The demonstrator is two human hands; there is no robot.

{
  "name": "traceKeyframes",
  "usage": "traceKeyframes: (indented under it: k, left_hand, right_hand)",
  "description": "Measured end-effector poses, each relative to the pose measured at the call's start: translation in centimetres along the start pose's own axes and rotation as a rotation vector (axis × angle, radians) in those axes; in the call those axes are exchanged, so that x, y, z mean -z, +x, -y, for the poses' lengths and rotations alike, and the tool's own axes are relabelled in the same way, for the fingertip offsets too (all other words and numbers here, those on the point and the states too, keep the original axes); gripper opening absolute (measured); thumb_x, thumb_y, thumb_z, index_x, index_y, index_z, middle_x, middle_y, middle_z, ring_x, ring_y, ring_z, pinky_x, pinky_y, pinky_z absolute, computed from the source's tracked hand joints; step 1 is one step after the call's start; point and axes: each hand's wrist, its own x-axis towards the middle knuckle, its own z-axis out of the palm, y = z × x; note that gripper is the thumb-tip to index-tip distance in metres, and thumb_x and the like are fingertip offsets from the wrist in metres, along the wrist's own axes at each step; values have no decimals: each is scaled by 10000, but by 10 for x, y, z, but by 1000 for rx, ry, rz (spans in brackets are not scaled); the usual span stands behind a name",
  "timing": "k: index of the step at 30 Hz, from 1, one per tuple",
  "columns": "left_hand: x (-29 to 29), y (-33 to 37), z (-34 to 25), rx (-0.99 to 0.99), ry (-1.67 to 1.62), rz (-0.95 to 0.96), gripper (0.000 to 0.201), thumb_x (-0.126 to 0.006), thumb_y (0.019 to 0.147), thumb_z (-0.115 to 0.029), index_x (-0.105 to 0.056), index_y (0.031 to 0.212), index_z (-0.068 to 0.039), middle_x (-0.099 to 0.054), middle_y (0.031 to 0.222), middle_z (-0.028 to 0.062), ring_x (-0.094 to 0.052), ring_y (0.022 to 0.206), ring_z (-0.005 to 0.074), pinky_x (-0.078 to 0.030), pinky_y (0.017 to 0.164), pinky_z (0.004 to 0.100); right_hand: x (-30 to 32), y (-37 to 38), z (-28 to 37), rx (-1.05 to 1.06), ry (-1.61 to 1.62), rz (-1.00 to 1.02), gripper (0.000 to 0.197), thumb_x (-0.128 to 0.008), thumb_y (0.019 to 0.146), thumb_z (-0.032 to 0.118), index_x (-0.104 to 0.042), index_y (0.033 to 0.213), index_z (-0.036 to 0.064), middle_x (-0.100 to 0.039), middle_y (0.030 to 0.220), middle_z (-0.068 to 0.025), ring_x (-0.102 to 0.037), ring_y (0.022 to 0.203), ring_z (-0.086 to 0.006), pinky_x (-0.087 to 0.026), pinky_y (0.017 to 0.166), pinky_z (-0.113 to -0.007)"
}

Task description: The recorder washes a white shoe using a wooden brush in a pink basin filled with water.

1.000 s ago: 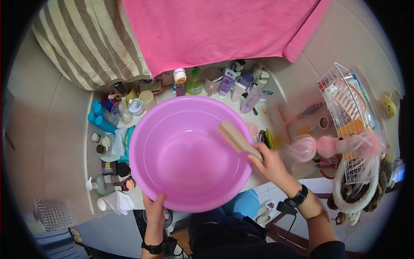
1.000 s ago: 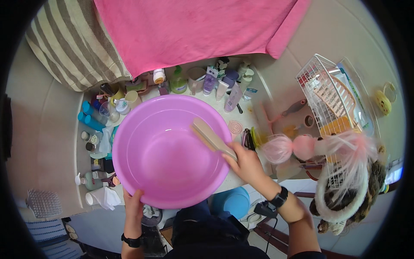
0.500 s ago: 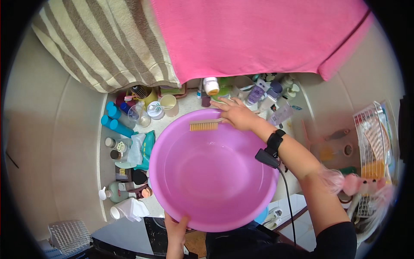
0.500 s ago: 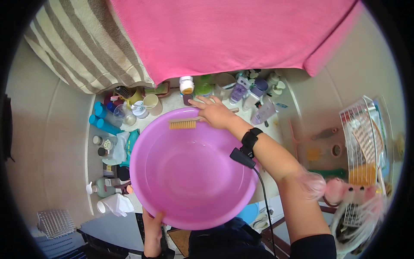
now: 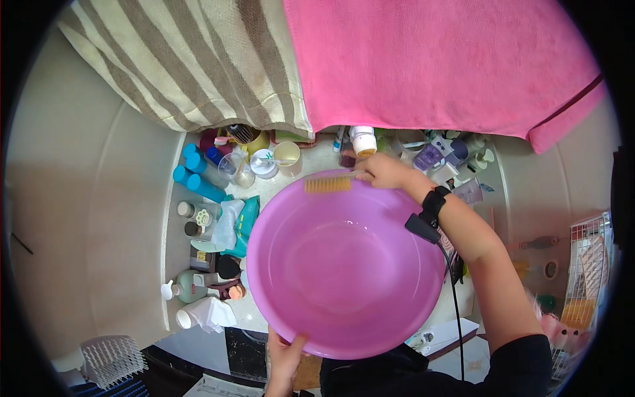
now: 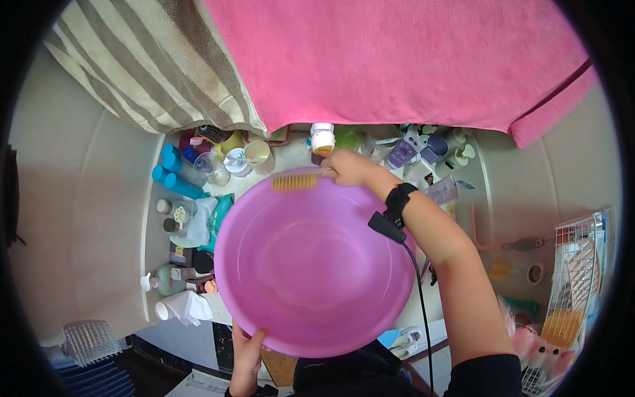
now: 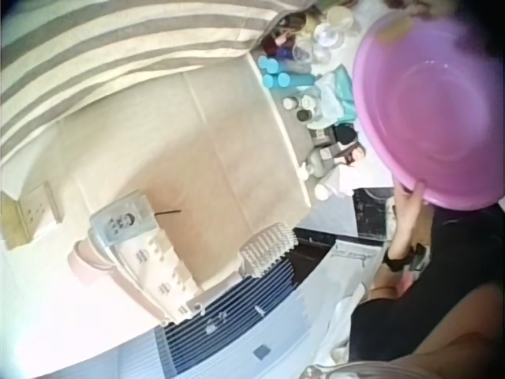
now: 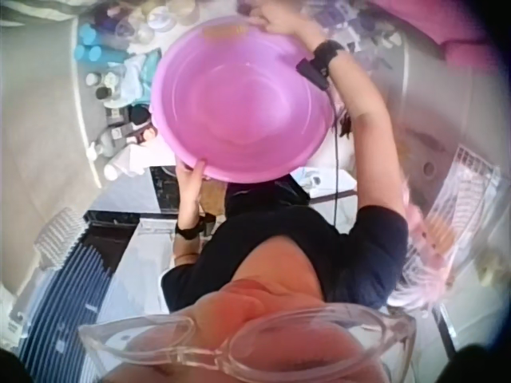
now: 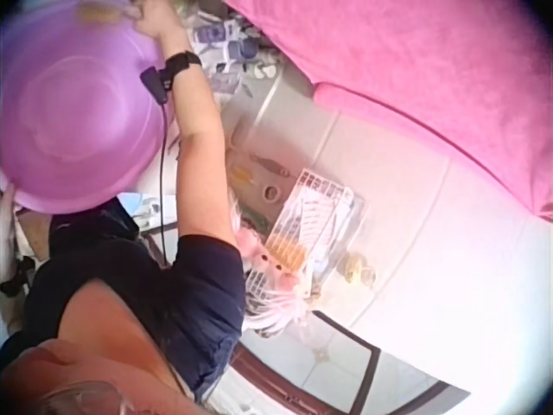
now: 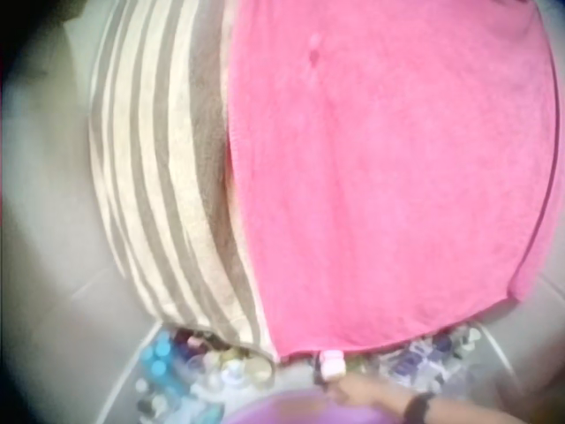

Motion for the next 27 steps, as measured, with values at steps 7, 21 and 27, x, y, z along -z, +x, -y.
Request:
traceKeyframes:
  k: [7,21,27]
  left_hand:
    - [-13,7,4,-15,-12,-18,487,-570,775,37,-347,1202,-33,-571,889,106,-587,586,125,-459,416,193]
    - [-24,17,8,-45,42,-38,430,-587,772,-30,-401,1158,-56,-575,861,73,-561,567,113,-428,398,197]
    - [-25,21,1,-8,8,-26,406,-585,789,-45,-413,1155,-83,-579,824,50,-543,542,90,-412,410,191]
  right_hand:
    - [0,-28,8,87,-5,-35,216,-549,816,199,-617,854,-2,-434,1326,-118,-496,1103,-304,-386,943,-384]
    - [-15,-152,56,8,86,-202,184,-589,784,187,-651,804,15,-431,1321,-143,-369,1243,-305,-287,1039,-386]
    - [-20,-125,42,-89,10,-153,212,-576,800,214,-649,795,15,-402,1342,-151,-363,1243,-309,-264,1049,-382]
